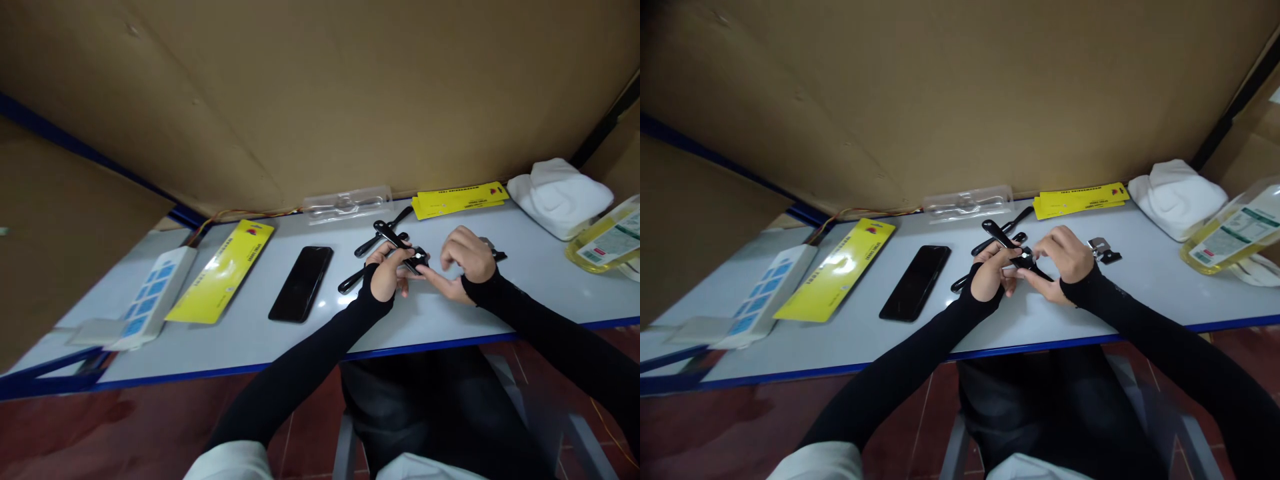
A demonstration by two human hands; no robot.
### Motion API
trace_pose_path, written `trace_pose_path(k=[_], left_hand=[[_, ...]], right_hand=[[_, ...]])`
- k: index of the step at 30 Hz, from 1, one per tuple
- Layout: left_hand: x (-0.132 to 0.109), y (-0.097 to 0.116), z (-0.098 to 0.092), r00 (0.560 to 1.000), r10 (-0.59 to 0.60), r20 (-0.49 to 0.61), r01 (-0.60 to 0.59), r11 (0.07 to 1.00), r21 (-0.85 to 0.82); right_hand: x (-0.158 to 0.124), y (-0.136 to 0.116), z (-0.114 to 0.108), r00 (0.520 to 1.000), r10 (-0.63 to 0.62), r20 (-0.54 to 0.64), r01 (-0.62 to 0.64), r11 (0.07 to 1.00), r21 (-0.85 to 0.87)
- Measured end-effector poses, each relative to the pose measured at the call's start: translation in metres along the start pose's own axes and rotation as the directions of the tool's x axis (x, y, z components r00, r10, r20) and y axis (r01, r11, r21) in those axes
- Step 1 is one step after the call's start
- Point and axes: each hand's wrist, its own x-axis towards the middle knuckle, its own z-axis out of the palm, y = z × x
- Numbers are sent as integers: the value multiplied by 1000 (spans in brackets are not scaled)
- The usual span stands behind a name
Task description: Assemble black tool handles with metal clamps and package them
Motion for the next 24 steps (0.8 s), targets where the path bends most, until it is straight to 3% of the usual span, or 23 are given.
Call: trace_pose_path(k=[6,10,15,20,24], left_hand=[[1,1,0,1000,-25,-13,25,1000,-11],[2,1,-1,999,-29,-20,29,1000,-9],[4,-1,-2,1000,-21,-23,21,1000,-8],[2,-1,-3,998,-56,25,56,998,0],[0,0,-2,998,-54,43,54,999,0]], right_hand=[[1,-4,1,998,-57,10,56,996,69],[1,-4,1,999,33,15,-34,998,47],[-1,-6,3,998,-64,1,63,983,171],[-4,-2,4,989,145,33,-148,970,192],[-4,12,8,996,90,20,-92,982,162]])
